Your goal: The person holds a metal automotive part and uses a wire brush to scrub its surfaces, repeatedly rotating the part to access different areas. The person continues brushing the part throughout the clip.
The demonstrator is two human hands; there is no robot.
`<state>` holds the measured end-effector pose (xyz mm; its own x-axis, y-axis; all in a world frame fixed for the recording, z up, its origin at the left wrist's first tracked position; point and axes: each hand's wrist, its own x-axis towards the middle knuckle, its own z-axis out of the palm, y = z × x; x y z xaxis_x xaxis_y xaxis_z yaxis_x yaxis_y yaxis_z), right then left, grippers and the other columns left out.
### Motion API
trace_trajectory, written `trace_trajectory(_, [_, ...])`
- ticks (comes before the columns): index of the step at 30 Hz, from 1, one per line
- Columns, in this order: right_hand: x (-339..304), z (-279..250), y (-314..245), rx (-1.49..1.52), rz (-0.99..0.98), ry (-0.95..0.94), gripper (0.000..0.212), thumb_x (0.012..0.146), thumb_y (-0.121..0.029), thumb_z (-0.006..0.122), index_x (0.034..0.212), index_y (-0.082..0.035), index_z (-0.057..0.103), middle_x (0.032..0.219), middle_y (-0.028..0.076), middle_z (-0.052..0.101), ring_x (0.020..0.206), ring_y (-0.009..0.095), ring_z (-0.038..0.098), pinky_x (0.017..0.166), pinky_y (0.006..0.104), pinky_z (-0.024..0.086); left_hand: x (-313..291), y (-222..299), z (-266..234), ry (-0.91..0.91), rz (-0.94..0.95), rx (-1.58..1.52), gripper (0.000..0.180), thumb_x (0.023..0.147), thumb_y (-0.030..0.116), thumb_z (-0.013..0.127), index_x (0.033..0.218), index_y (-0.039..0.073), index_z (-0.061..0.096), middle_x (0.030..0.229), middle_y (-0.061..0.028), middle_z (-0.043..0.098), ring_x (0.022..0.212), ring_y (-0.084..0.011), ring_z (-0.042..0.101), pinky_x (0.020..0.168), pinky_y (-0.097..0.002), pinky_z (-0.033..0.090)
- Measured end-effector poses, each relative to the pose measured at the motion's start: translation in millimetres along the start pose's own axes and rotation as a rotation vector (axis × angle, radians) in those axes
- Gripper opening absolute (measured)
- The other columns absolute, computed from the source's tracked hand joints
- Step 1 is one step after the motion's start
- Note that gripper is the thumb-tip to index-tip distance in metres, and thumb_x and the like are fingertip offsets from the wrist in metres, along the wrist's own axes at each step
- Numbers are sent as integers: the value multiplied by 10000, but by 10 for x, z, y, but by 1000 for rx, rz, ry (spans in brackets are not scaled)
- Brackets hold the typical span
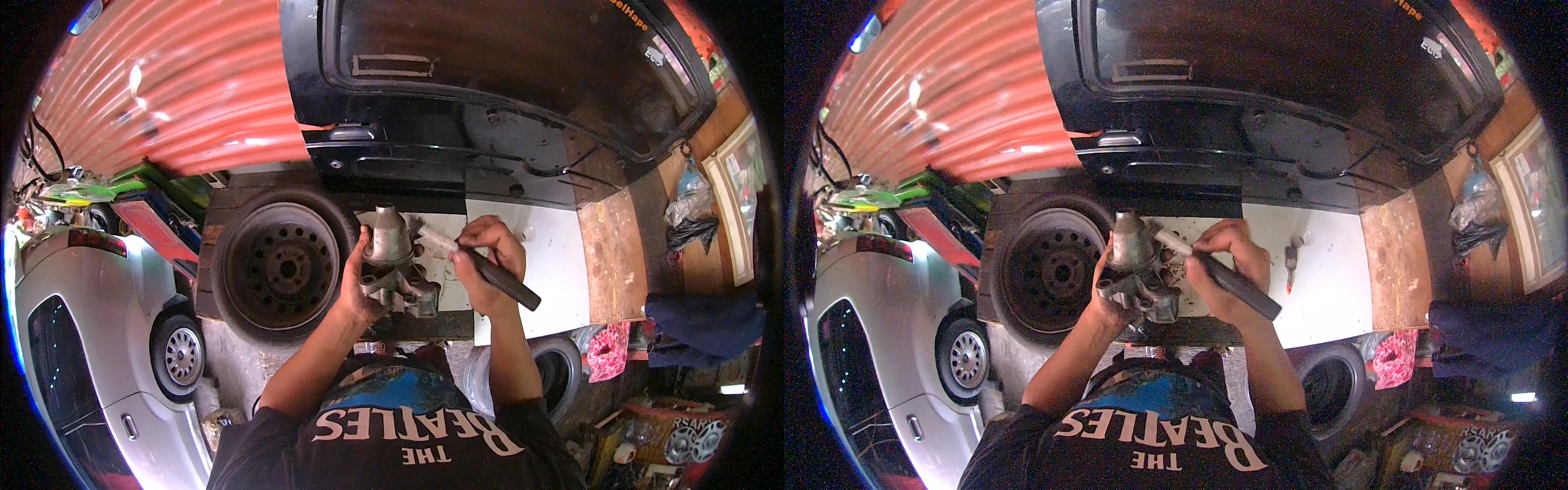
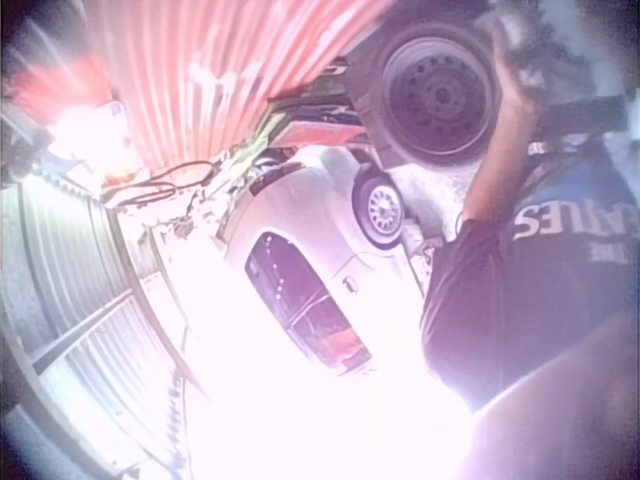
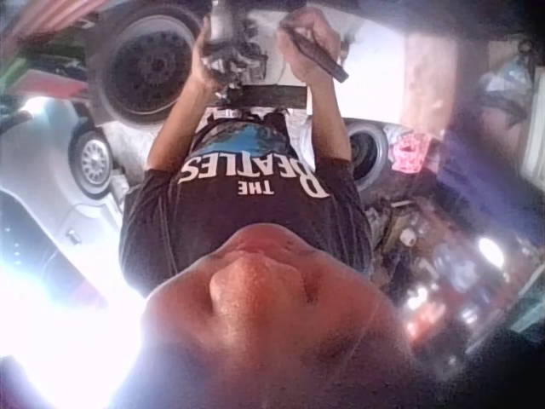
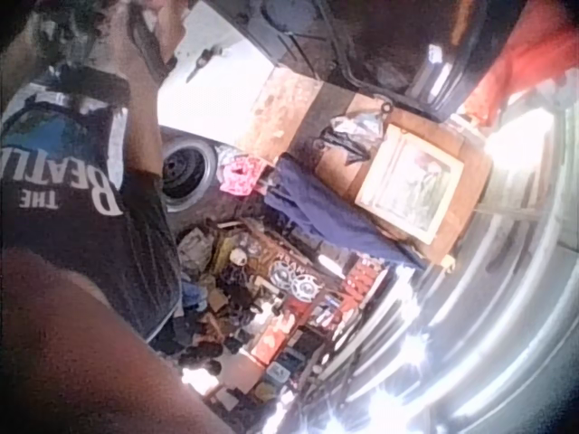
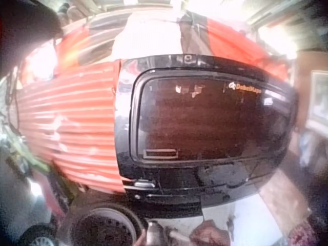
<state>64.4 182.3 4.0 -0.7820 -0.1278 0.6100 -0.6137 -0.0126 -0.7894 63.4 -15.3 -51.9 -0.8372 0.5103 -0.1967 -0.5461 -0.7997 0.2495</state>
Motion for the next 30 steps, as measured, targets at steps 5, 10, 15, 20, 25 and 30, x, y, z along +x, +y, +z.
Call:
trace_trajectory(5, [15, 12, 43, 54, -15, 41, 189, 814, -87, 721, 875, -15, 557, 859, 123, 607, 796, 171, 608, 683, 308, 497, 1, 16, 16, 110, 25, 46, 529, 960, 578, 471, 1246, 149, 592, 1100, -106, 673, 979, -285, 665, 870, -498, 549])
trace_trajectory(10, [14, 35, -33, 329, 71, 106, 174, 851, -82, 693, 904, -6, 545, 846, 100, 607, 720, 146, 594, 652, 276, 496, -11, 42, 4, 70, 53, 70, 548, 958, 573, 481, 1239, 117, 597, 1083, -117, 679, 940, -278, 674, 830, -466, 566])
trace_trajectory(15, [78, -15, -9, -255, 85, 134, 217, 885, -138, 698, 923, -18, 521, 832, 112, 595, 739, 163, 605, 647, 319, 524, -13, 54, 74, 148, 40, 66, 580, 943, 592, 497, 1233, 100, 598, 1045, -120, 687, 897, -271, 682, 770, -445, 574])
trace_trajectory(20, [-10, 64, -69, 126, 41, 85, 173, 859, -86, 692, 918, -5, 552, 853, 111, 623, 732, 153, 611, 661, 299, 499, -9, 101, -46, -98, 2, 97, 636, 977, 599, 417, 1265, 54, 576, 1123, -158, 669, 982, -281, 671, 845, -433, 565])
trace_trajectory(25, [-27, 24, -20, 159, 13, 87, 148, 867, -40, 654, 943, -8, 531, 828, 112, 592, 734, 175, 594, 695, 299, 500, -10, 104, -34, 24, 18, 86, 639, 969, 608, 429, 1254, 58, 584, 1100, -164, 675, 953, -287, 676, 828, -440, 569])
trace_trajectory(30, [15, 10, -29, -312, 161, 159, 168, 876, -102, 681, 932, -11, 551, 840, 106, 609, 729, 172, 635, 659, 301, 512, -26, 67, 121, 155, 27, 31, 518, 981, 539, 442, 1211, 100, 594, 1020, -122, 695, 813, -267, 701, 692, -441, 609])
